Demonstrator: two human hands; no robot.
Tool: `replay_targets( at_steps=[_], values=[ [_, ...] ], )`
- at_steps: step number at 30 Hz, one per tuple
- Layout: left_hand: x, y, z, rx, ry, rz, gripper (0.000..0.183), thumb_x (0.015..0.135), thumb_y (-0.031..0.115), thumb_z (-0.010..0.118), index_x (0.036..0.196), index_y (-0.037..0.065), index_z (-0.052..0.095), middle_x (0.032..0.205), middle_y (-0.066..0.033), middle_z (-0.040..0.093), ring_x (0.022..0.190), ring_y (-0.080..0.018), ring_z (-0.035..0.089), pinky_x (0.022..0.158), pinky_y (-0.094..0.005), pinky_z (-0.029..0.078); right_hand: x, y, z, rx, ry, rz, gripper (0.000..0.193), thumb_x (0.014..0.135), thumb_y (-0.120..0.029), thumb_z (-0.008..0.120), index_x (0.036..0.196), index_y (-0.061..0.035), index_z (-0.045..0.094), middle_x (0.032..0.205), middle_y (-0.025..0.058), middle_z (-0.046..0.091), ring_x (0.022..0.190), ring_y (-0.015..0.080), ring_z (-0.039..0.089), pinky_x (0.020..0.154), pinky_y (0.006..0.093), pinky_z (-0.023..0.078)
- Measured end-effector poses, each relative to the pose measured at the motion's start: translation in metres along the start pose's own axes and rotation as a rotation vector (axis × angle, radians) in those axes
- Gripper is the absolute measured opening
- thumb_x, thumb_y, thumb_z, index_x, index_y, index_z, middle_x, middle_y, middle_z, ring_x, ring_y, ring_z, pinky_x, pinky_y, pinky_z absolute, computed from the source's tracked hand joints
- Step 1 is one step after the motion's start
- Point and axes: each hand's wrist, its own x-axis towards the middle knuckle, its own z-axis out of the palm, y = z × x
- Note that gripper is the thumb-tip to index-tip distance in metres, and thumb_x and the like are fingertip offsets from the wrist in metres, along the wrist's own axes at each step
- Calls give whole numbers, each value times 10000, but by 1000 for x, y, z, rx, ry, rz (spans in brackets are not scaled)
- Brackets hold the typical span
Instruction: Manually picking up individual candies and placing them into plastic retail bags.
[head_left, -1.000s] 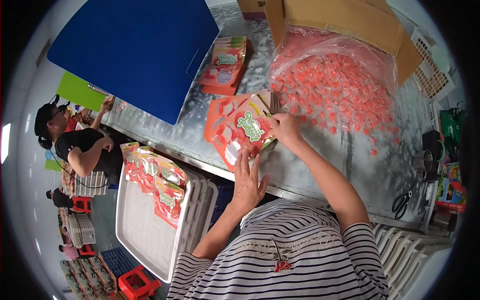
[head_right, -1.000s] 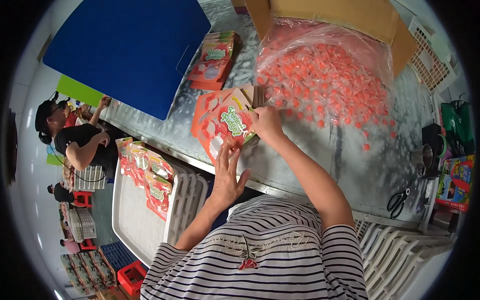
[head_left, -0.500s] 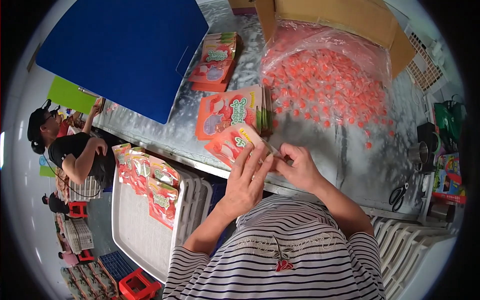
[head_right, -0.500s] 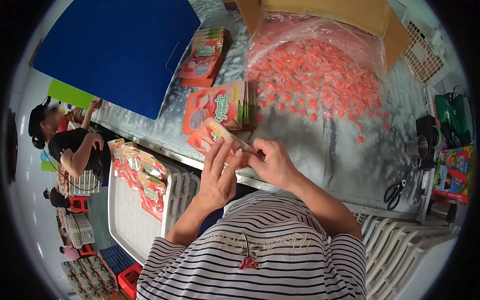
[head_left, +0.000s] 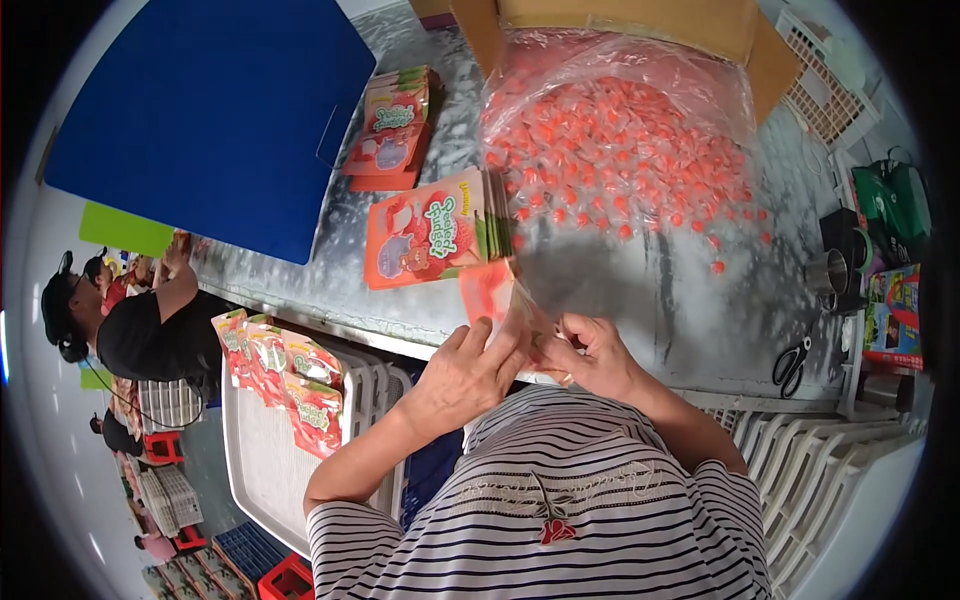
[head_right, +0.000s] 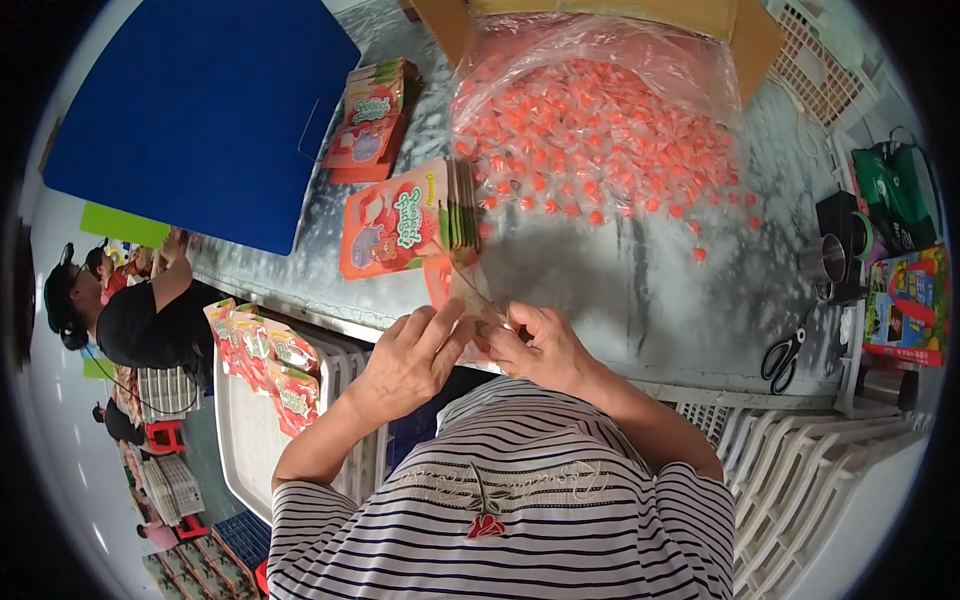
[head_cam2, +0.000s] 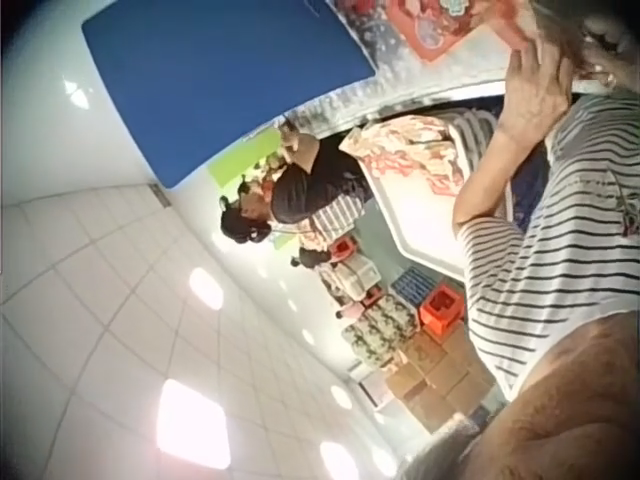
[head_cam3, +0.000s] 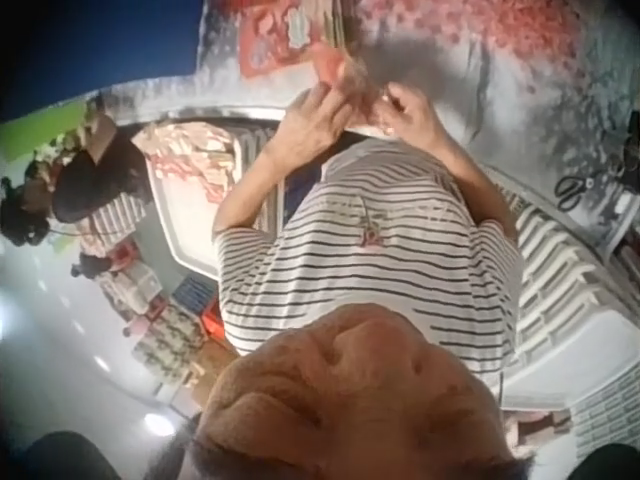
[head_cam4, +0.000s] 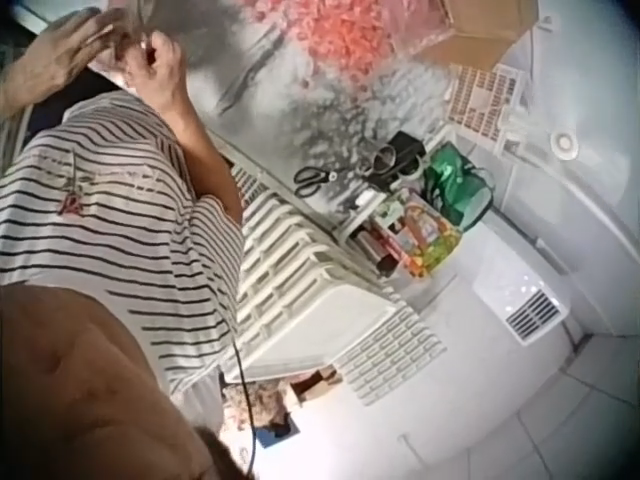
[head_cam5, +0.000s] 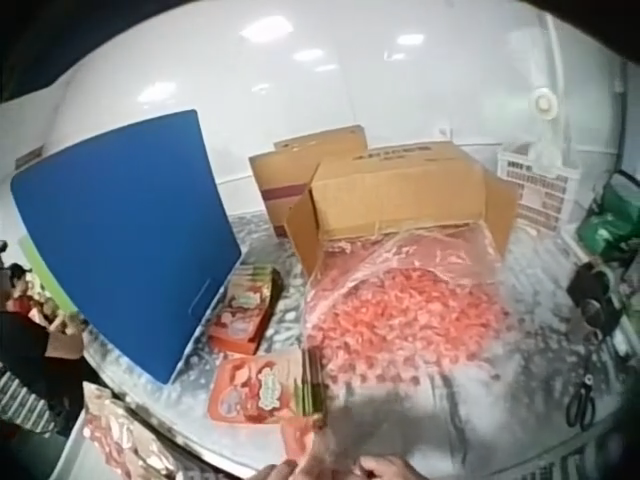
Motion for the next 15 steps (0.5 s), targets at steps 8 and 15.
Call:
replay_targets(
  at_steps=[8,15],
  values=[
    [17,0,10,-135,-158,58,361,708,65,600,1063,-5,586,1021,-123,562,658,-201,588,557,-301,493,-15,13,-9,11,39,53,287,894,-101,627,695,1,448,578,26,514,572,36,463,487,244,395],
    [35,12,8,-212,-197,161,384,698,63,611,1068,-30,567,1025,-166,594,610,-210,609,523,-309,499,-21,1,-28,-111,-76,129,395,912,-205,609,1207,40,512,879,148,682,815,215,658,727,327,520]
  ],
)
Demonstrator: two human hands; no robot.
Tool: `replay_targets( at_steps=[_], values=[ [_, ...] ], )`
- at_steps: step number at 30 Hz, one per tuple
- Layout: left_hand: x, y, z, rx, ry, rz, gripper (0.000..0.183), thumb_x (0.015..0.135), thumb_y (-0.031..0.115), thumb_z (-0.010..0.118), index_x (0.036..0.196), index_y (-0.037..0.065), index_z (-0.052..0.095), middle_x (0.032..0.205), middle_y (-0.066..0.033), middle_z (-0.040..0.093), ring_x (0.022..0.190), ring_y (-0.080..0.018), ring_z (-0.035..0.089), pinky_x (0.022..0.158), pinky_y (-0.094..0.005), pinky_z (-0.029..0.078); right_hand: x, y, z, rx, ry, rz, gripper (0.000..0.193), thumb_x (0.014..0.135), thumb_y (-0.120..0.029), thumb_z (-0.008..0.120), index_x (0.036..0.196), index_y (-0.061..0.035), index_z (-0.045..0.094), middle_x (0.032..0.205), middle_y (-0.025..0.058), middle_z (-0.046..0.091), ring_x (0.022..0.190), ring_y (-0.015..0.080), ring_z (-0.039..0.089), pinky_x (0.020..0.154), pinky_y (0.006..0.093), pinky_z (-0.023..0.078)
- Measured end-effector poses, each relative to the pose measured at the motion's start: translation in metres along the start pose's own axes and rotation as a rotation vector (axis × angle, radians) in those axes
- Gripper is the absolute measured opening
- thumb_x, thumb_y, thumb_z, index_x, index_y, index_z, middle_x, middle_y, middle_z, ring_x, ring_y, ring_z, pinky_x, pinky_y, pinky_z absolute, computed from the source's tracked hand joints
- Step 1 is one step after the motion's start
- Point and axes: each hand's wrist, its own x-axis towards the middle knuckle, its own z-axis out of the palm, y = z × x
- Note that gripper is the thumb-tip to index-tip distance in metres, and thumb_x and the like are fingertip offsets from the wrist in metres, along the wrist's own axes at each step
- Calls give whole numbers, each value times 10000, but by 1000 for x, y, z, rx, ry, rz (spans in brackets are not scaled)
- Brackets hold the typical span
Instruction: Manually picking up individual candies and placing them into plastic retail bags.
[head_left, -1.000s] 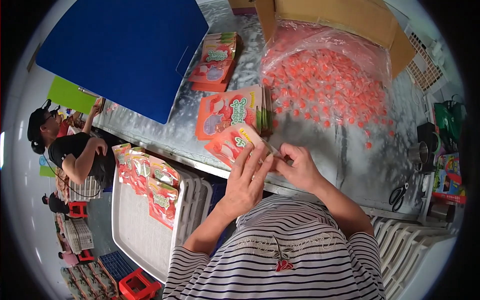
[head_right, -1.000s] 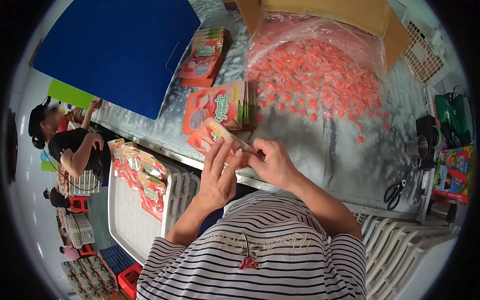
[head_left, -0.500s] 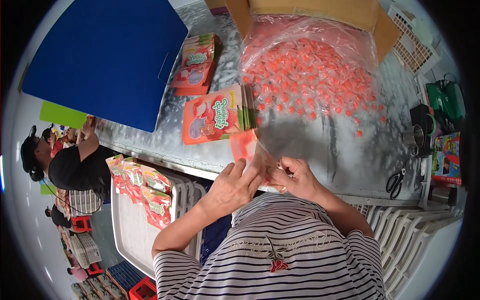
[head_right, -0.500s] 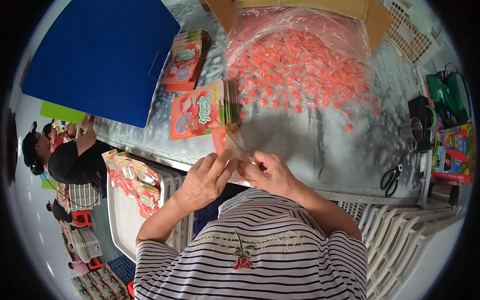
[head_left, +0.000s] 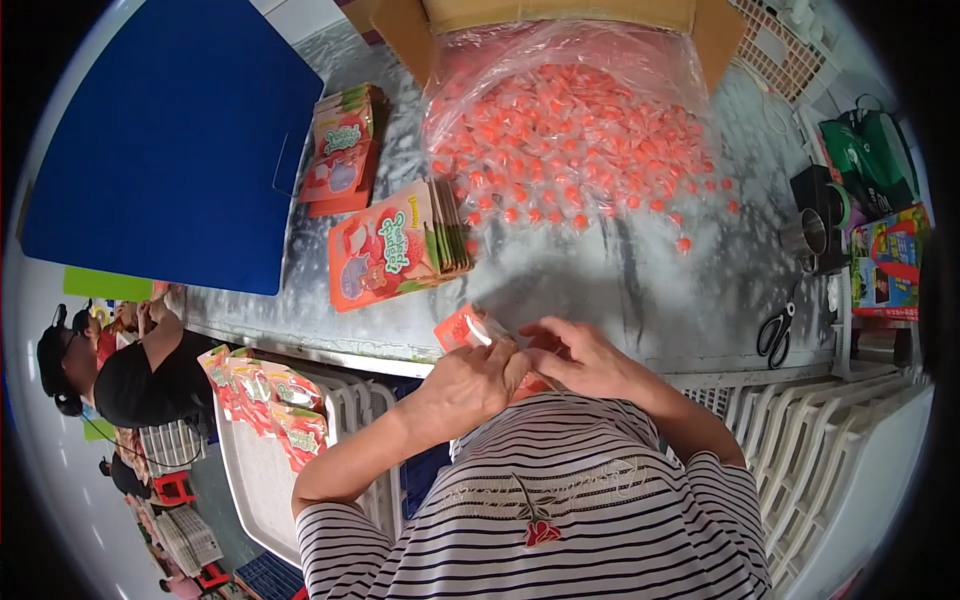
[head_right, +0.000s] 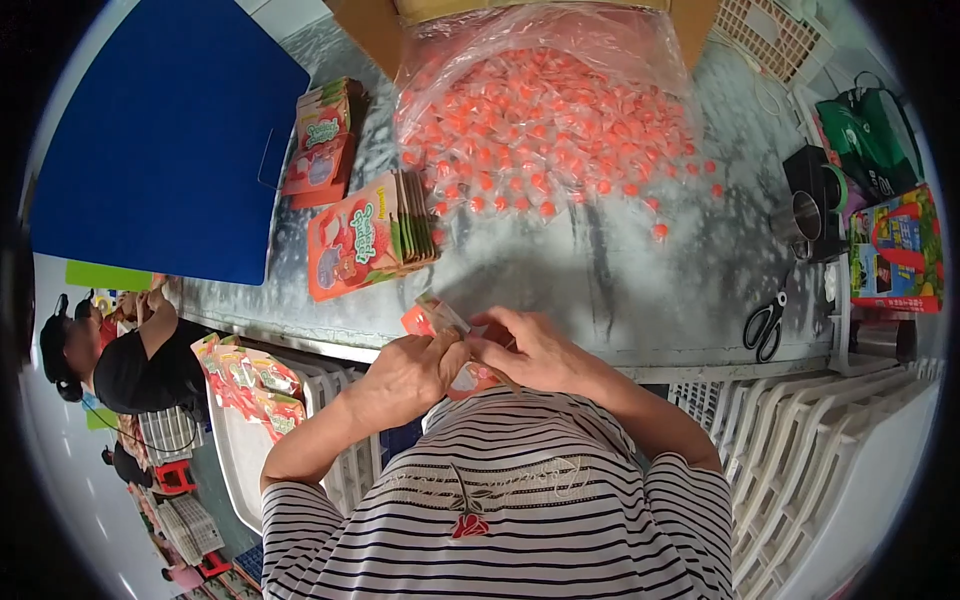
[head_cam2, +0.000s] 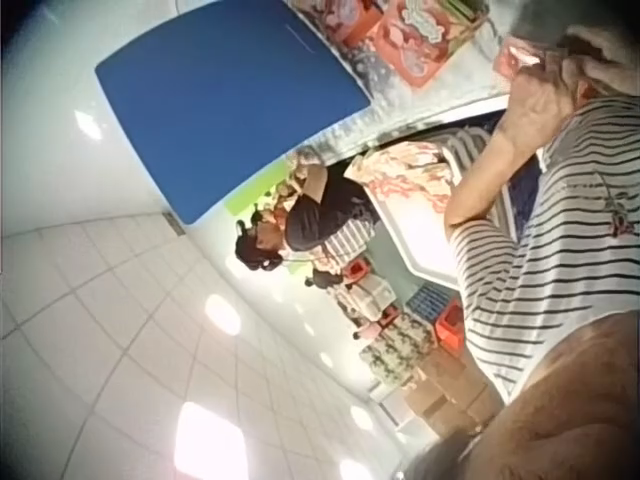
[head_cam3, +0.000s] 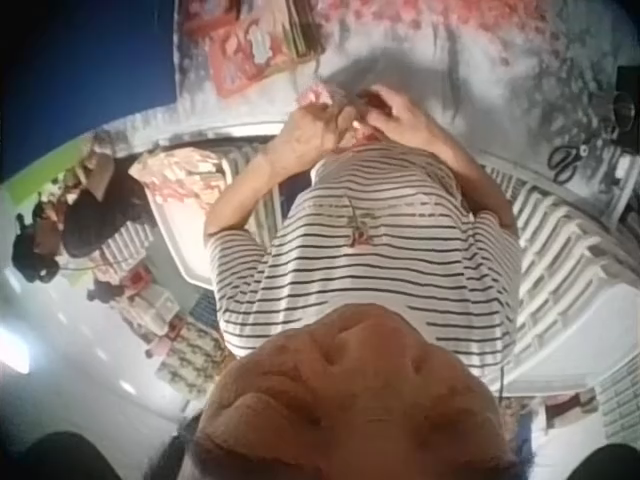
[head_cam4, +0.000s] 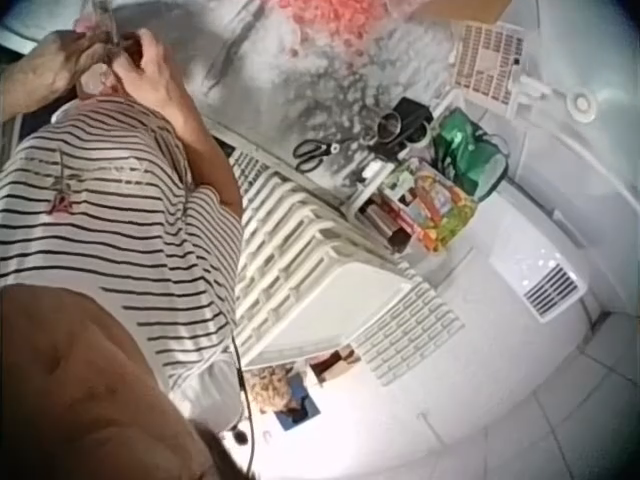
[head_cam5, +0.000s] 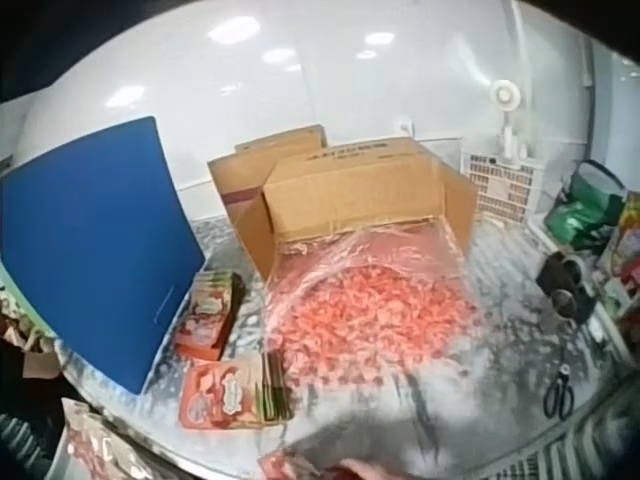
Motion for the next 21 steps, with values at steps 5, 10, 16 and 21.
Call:
replay_targets(
  at_steps=[5,10,16,21],
  values=[
    [7,-1,7,-26,71,-40,437,692,82,643,1085,-70,530,1170,-265,570,636,-229,638,548,-335,527,-3,4,-10,41,17,-62,342,913,-225,584,1111,53,566,852,179,681,755,244,663,699,333,521],
    [2,1,19,-47,7,17,403,743,144,655,1071,-57,535,1062,-222,595,613,-227,631,521,-331,510,1,7,-6,-281,3,48,242,873,-164,575,1006,31,628,830,232,658,744,334,661,683,368,518],
    [12,12,16,-9,-183,-38,263,804,215,646,915,0,542,867,-152,592,562,-237,626,468,-333,481,13,10,11,-437,-23,-60,184,812,-79,564,946,-6,667,857,219,662,815,392,643,707,438,513],
    [13,7,12,-170,-238,-31,201,752,80,575,909,-46,583,832,-163,602,565,-274,615,472,-352,496,21,21,1,-410,140,-17,167,781,-84,579,877,0,686,795,246,644,764,396,646,701,439,515]
  ],
)
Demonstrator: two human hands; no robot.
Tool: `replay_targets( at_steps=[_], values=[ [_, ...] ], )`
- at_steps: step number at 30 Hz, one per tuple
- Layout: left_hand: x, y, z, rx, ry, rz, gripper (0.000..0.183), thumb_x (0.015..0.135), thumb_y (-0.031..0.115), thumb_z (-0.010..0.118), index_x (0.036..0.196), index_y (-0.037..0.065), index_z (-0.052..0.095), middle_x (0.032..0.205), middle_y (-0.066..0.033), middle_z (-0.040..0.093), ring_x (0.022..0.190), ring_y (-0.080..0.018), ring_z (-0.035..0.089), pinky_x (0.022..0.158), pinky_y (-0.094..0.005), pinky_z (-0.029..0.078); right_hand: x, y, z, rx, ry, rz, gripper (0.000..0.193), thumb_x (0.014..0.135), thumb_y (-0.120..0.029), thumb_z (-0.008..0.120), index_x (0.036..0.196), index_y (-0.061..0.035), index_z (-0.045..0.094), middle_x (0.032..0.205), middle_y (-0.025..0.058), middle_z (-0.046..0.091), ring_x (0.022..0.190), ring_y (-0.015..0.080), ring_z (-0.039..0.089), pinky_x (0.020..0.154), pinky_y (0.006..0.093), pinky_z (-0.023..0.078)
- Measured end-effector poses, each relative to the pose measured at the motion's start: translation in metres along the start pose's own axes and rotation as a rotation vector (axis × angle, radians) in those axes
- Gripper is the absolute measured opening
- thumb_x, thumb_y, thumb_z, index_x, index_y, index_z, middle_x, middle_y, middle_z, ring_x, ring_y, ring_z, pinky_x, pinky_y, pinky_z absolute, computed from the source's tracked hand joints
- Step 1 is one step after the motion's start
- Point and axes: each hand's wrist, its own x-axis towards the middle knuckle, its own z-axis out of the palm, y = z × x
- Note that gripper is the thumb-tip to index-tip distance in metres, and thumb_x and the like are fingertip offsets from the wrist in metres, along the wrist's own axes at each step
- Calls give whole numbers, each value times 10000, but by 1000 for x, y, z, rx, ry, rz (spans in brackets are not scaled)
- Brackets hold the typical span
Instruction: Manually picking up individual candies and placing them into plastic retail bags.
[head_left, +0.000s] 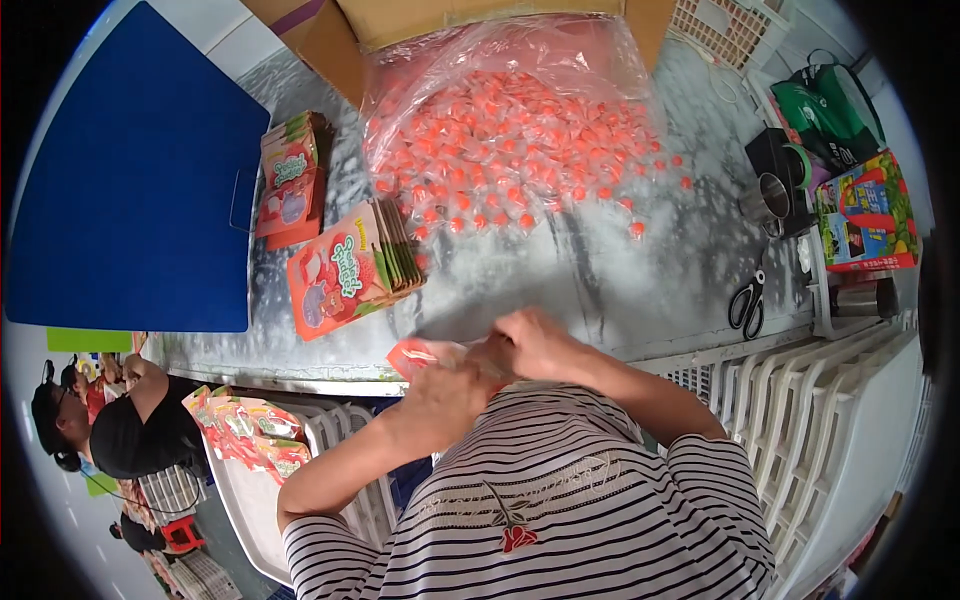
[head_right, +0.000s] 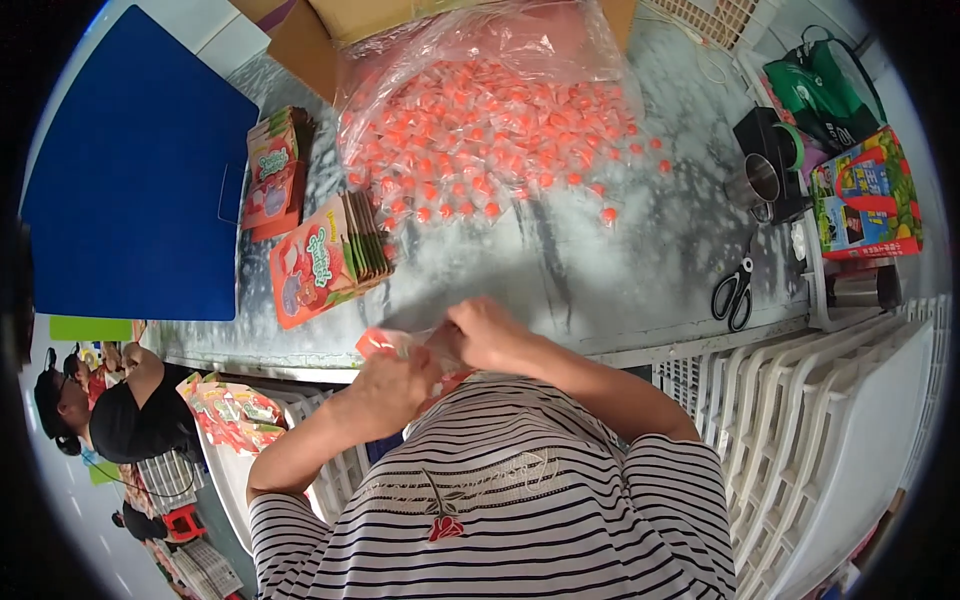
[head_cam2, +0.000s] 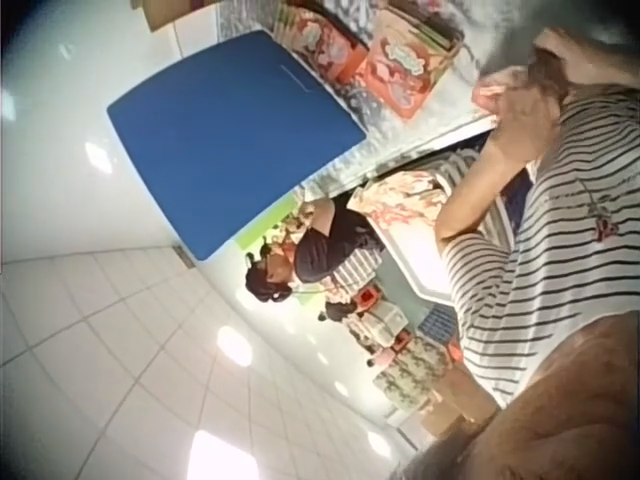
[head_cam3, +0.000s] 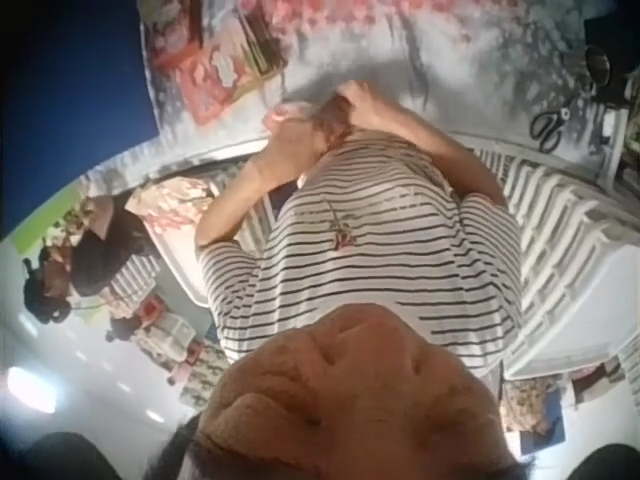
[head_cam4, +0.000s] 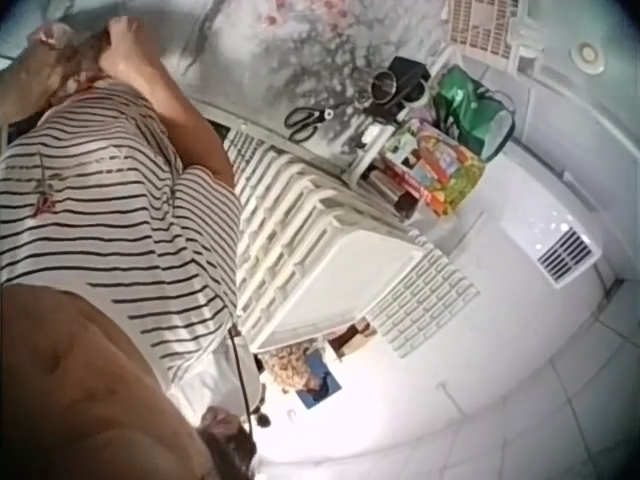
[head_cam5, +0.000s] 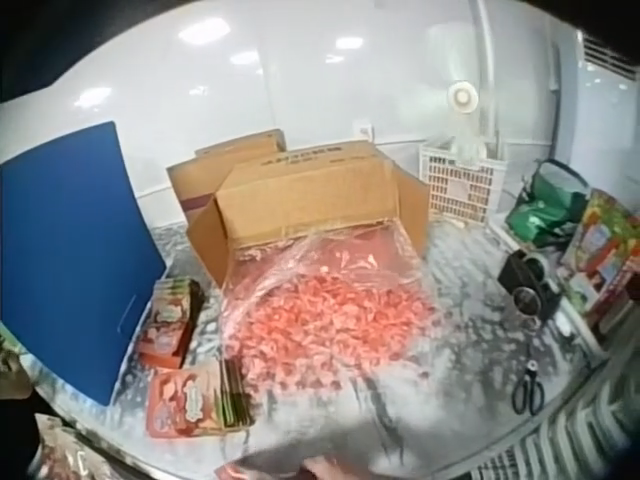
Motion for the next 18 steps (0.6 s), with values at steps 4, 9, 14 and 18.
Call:
replay_targets(
  at_steps=[4,9,14,18],
  values=[
    [4,12,-9,-179,64,207,193,721,52,583,887,-46,588,884,-212,597,693,-361,608,591,-420,503,10,34,-10,253,-156,15,195,808,-41,560,948,-17,694,813,145,697,742,202,668,684,320,514],
    [1,1,-8,-220,41,-15,148,728,72,628,842,-13,584,847,-187,599,680,-333,602,594,-409,495,13,28,-31,222,-131,-14,205,835,-195,674,923,-11,688,797,138,688,737,179,645,655,328,499],
    [-4,7,1,-154,293,-136,145,791,141,660,819,18,590,730,-120,601,624,-297,596,559,-389,482,54,79,-76,-372,427,-47,366,887,-227,611,1179,-13,562,1151,161,568,1063,364,527,961,421,419],
    [-4,11,1,-189,305,-193,171,819,181,663,828,24,596,709,-114,609,623,-306,597,559,-396,476,77,123,-88,-597,479,-58,367,860,-193,616,1183,-27,562,1260,111,502,1198,317,424,1029,417,350]
  ],
)
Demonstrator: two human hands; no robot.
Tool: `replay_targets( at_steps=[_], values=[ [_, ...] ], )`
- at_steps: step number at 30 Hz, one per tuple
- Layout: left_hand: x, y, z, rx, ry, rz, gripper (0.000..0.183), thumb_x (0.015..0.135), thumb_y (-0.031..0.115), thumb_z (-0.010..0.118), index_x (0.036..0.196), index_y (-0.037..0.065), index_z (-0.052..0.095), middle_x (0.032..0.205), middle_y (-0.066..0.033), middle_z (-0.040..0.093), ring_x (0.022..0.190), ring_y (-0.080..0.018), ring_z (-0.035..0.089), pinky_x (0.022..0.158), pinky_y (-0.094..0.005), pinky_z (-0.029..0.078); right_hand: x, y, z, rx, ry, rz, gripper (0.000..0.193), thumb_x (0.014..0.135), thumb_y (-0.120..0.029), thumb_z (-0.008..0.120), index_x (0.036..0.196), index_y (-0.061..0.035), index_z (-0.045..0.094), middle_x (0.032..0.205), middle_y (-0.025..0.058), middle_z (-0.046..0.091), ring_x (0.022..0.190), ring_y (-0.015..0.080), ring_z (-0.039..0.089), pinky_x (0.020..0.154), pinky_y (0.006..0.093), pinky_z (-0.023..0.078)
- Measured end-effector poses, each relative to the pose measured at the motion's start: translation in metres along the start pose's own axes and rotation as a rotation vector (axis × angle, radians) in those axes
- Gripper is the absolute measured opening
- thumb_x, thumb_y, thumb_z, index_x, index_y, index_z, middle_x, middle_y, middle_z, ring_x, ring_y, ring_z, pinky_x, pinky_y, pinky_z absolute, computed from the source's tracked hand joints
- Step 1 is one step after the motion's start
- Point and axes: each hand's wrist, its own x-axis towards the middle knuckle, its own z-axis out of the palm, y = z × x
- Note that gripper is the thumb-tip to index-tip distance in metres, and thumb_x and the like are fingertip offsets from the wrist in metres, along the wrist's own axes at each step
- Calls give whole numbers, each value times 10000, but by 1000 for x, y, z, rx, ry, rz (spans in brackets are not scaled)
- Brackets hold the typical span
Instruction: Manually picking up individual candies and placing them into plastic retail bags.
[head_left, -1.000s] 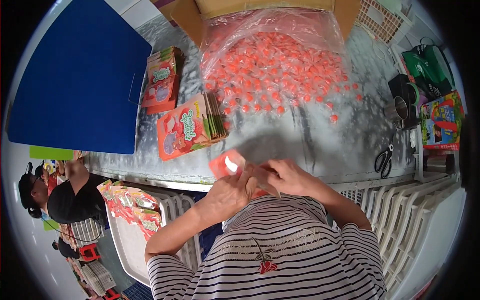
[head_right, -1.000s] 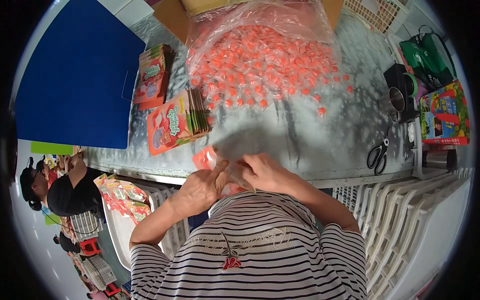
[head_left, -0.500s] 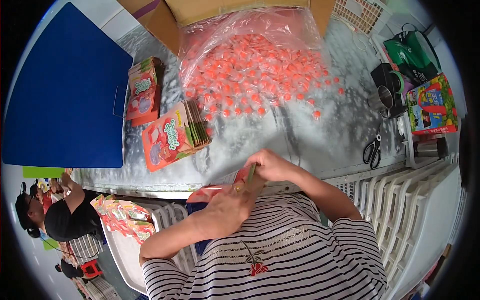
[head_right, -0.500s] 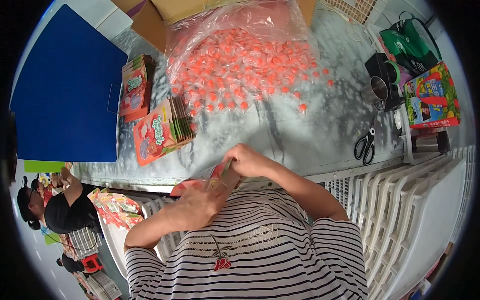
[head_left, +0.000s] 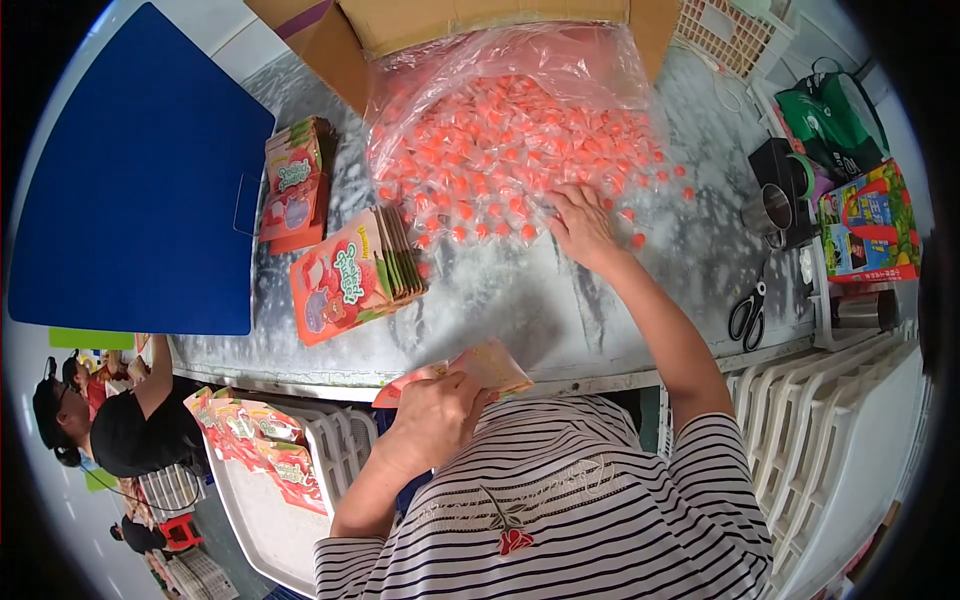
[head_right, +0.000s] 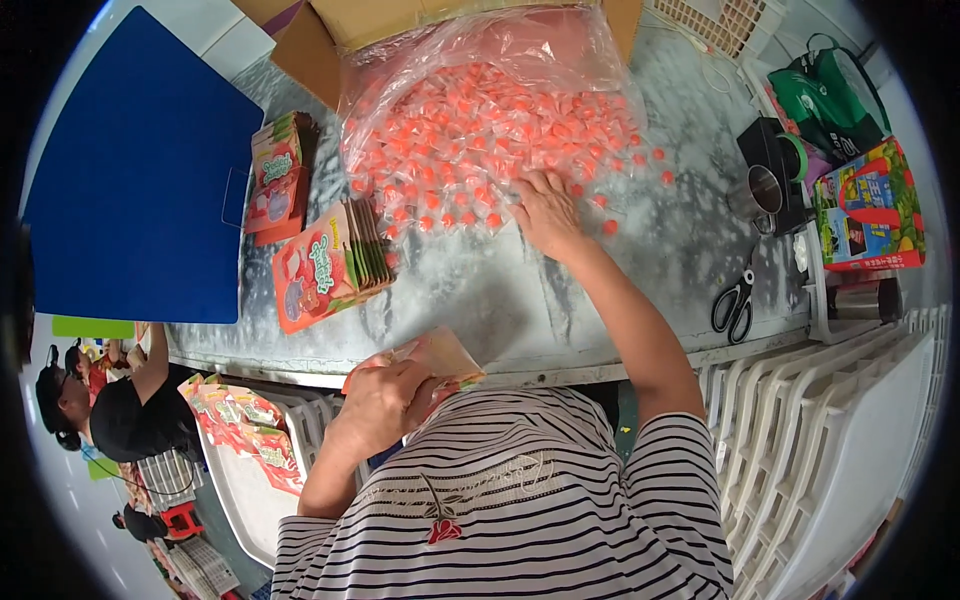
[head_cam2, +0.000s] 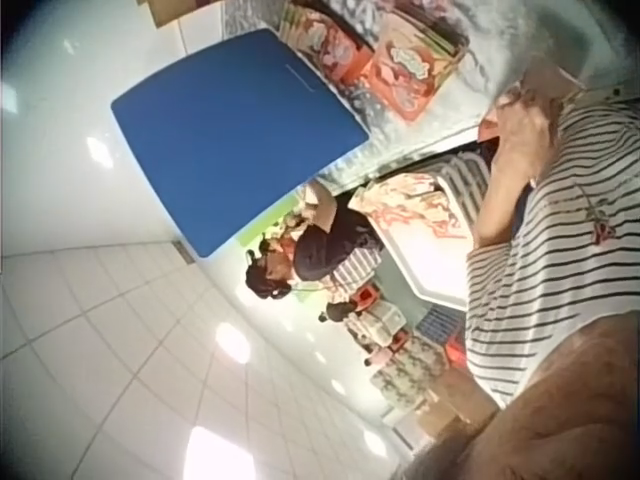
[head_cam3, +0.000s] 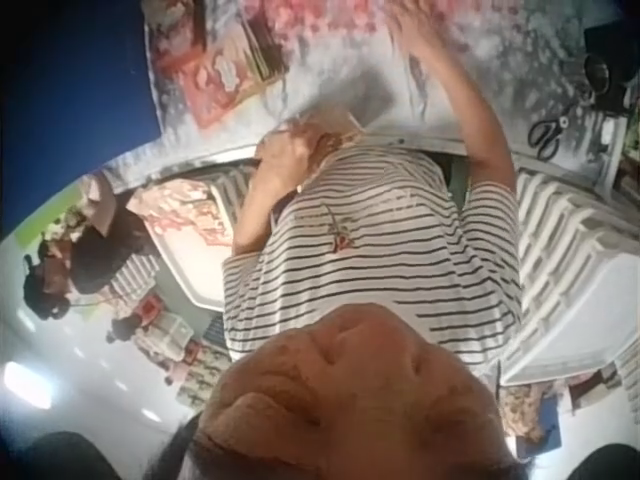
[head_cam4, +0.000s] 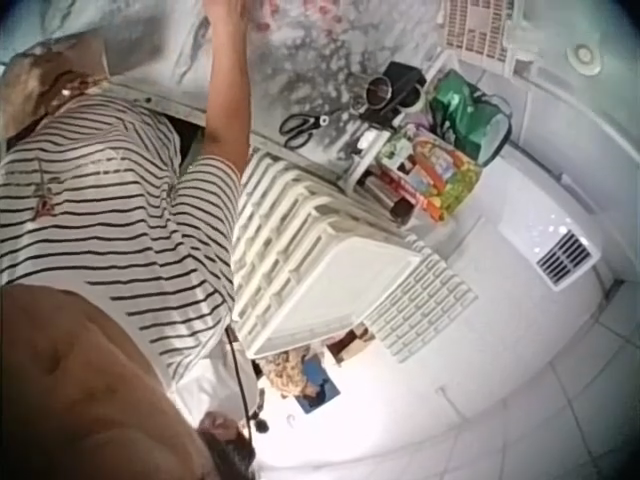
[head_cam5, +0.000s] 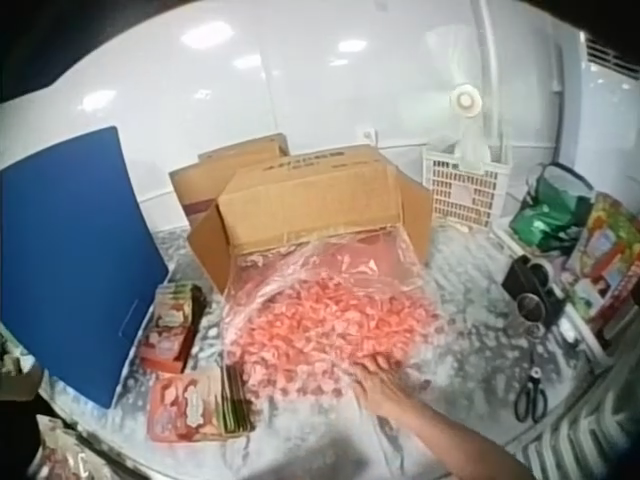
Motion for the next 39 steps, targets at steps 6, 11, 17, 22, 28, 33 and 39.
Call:
replay_targets(
  at_steps=[6,11,17,22,28,33,39],
  values=[
    [-7,-8,-24,57,26,-40,86,802,128,675,839,63,634,682,-101,625,586,-312,608,561,-384,485,-30,2,14,-99,140,-103,338,867,-165,598,1171,-21,559,1283,114,486,1232,322,412,1065,464,312],
    [-18,-24,-45,-28,-42,-49,125,807,141,668,811,49,584,696,-109,608,596,-331,604,678,-416,513,-73,-2,-2,-91,68,-107,444,844,-259,644,1211,-30,543,1354,141,443,1305,340,351,1109,517,218],
    [-8,-17,-16,-3,-88,-59,159,794,136,687,920,56,631,801,-109,636,675,-330,605,634,-412,498,-63,18,-31,-148,208,68,669,763,-437,708,1265,-36,525,1383,172,409,1324,367,308,1107,541,175],
    [-5,-9,5,28,-93,-70,139,792,141,687,874,46,628,856,-103,633,818,-313,581,666,-397,498,-71,11,-15,-46,53,-39,530,820,-359,666,1226,-38,551,1359,160,445,1279,359,370,1086,511,219],
    [-14,-17,-2,-133,39,-110,135,770,101,715,861,43,633,923,-100,670,722,-287,616,614,-353,508,-89,-24,-17,225,105,-102,339,871,-165,605,1179,-25,589,1357,154,463,1274,325,401,1051,420,342],
    [-31,-30,-13,-234,103,-288,184,758,50,725,922,7,651,909,-110,686,599,-233,630,543,-307,497,-101,10,-41,352,243,166,405,859,-78,584,1257,-18,539,1384,157,452,1306,317,388,1063,381,331],
    [-41,-34,-4,-293,113,-382,183,772,59,719,932,2,649,851,-118,677,622,-251,642,564,-328,506,-109,-16,-41,286,68,33,599,796,-223,716,1306,-19,478,1368,179,456,1294,370,383,1057,430,340]
  ],
)
